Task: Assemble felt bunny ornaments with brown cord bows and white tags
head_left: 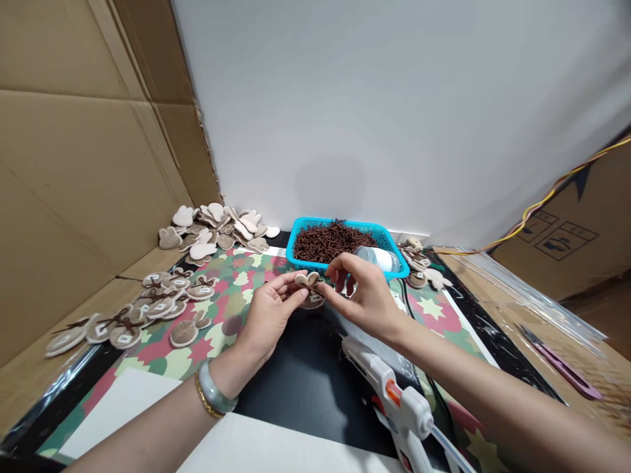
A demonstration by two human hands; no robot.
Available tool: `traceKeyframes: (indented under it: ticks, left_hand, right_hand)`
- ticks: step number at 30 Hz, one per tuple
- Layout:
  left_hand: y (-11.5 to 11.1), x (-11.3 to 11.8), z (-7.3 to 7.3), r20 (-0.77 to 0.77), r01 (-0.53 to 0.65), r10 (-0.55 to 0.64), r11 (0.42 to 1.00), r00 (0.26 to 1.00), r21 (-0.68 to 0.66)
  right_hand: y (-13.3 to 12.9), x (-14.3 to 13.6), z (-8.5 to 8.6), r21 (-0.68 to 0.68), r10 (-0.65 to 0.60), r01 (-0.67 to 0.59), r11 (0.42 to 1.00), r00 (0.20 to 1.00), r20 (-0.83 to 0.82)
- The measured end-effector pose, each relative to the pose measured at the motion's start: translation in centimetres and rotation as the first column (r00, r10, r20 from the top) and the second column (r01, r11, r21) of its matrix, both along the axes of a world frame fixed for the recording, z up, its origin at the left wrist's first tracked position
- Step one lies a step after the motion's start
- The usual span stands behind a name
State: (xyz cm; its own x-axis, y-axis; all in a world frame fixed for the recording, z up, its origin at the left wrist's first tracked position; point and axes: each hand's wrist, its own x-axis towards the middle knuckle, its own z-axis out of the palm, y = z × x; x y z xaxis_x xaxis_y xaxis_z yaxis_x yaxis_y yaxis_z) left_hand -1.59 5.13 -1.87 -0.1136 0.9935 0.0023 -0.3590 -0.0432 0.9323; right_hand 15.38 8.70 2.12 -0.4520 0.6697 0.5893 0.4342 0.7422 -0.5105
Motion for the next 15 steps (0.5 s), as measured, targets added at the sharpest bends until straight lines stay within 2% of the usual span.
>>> traceKeyframes:
  ticks: [5, 12, 15]
  left_hand:
    - [-0.1, 0.1, 0.3, 0.006, 0.013, -0.013, 1.000, 1.000, 0.002]
    - [0.0, -0.3, 0.4, 0.116, 0.062, -0.049, 0.992, 0.992, -0.112]
    - [0.2, -0.5, 0.3, 0.142, 0.071, -0.055, 0.991, 0.988, -0.112]
  right_hand:
    - [0.4, 0.3, -0.2, -0.198, 0.027, -0.038, 0.980, 0.998, -0.055]
    - [0.8, 0.5, -0.5, -0.327, 0.005, -0.031, 0.945, 0.997, -0.079]
    - [1.2, 1.2, -0.3, -0.387, -0.018, -0.025, 0.922, 0.994, -0.106]
